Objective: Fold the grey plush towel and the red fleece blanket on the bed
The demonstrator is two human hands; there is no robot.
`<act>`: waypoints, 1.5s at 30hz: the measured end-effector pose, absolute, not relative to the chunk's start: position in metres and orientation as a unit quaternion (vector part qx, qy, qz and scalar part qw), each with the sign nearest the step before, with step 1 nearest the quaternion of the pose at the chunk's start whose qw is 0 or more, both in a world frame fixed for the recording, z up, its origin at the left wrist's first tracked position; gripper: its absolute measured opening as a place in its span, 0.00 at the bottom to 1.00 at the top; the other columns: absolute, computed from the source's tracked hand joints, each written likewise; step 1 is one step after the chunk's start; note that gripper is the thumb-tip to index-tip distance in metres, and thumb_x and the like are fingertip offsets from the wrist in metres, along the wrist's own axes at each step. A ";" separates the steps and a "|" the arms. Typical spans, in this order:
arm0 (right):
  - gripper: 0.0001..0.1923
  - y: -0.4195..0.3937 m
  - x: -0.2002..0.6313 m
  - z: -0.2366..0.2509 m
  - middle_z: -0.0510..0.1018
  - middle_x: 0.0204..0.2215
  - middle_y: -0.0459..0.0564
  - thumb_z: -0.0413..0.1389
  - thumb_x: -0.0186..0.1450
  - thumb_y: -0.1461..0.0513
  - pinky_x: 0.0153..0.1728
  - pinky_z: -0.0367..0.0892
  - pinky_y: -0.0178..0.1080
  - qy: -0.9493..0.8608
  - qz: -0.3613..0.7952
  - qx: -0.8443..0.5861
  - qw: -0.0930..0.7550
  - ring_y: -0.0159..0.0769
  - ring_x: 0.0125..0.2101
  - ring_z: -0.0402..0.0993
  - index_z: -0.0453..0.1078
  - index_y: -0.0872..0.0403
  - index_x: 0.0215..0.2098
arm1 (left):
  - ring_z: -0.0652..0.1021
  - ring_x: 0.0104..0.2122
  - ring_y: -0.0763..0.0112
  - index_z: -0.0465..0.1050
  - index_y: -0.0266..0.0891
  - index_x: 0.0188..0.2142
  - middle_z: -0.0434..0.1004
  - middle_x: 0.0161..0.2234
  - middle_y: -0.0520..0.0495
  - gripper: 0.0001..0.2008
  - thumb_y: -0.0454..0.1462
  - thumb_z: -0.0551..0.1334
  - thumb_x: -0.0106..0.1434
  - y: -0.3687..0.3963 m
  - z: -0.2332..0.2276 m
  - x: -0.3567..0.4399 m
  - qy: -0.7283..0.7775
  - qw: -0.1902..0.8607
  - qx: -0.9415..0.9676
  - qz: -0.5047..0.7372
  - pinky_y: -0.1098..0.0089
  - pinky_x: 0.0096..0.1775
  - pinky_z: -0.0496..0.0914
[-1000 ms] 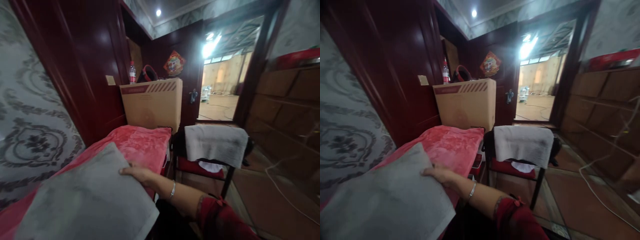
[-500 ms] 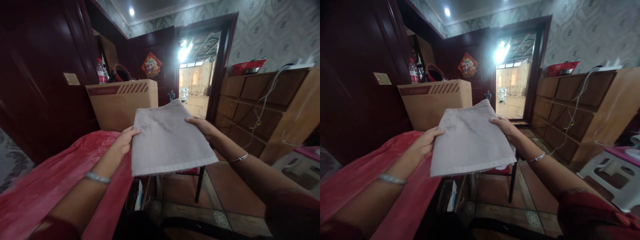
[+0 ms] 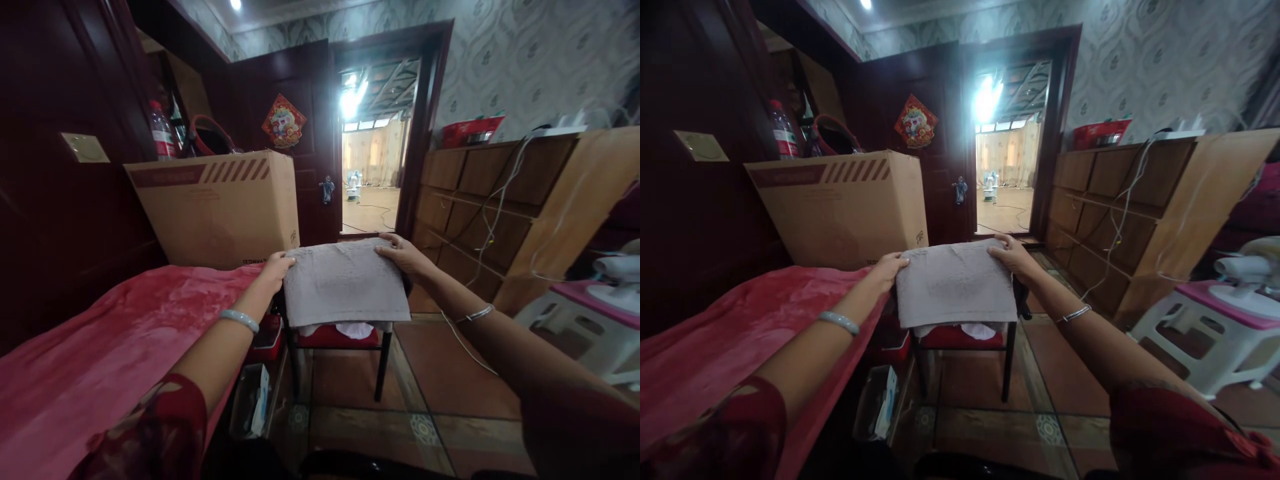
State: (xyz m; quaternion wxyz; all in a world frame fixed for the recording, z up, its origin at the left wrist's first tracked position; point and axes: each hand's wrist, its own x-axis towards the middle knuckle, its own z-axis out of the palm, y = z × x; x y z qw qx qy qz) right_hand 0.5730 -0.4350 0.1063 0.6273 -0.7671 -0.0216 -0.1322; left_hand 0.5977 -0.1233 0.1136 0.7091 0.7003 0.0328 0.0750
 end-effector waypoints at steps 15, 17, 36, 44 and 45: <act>0.30 -0.455 0.575 0.108 0.77 0.35 0.52 0.58 0.57 0.51 0.40 0.69 0.47 -0.090 -0.205 -0.885 0.407 0.44 0.34 0.73 0.71 0.55 0.56 | 0.77 0.46 0.59 0.75 0.34 0.45 0.79 0.44 0.40 0.21 0.28 0.65 0.48 -0.123 0.118 0.586 -0.041 0.598 0.786 0.152 0.61 0.53 0.68; 0.29 -0.455 0.571 0.109 0.78 0.37 0.54 0.58 0.58 0.52 0.43 0.69 0.49 -0.087 -0.225 -0.909 0.340 0.47 0.37 0.74 0.72 0.53 0.55 | 0.76 0.48 0.56 0.76 0.35 0.42 0.78 0.44 0.40 0.20 0.28 0.65 0.47 -0.121 0.121 0.586 -0.046 0.571 0.804 0.162 0.59 0.55 0.66; 0.51 -0.424 0.575 0.107 0.66 0.63 0.58 0.56 0.56 0.33 0.54 0.61 0.59 -0.301 -0.228 -0.922 0.082 0.62 0.58 0.64 0.55 0.45 0.70 | 0.67 0.59 0.47 0.60 0.46 0.65 0.66 0.61 0.40 0.46 0.61 0.67 0.52 -0.142 0.105 0.589 -0.310 0.112 0.917 0.226 0.52 0.59 0.58; 0.53 -0.422 0.575 0.102 0.71 0.58 0.62 0.55 0.55 0.31 0.51 0.64 0.57 -0.301 -0.245 -0.919 0.072 0.62 0.53 0.68 0.56 0.48 0.69 | 0.70 0.54 0.47 0.62 0.44 0.64 0.69 0.57 0.38 0.48 0.64 0.65 0.50 -0.136 0.094 0.596 -0.321 0.111 0.902 0.267 0.52 0.55 0.62; 0.53 -0.422 0.576 0.102 0.71 0.58 0.62 0.55 0.55 0.31 0.50 0.64 0.58 -0.301 -0.248 -0.918 0.068 0.62 0.53 0.68 0.56 0.49 0.69 | 0.70 0.54 0.47 0.62 0.44 0.64 0.69 0.57 0.38 0.48 0.64 0.66 0.50 -0.136 0.094 0.597 -0.323 0.113 0.901 0.266 0.52 0.55 0.63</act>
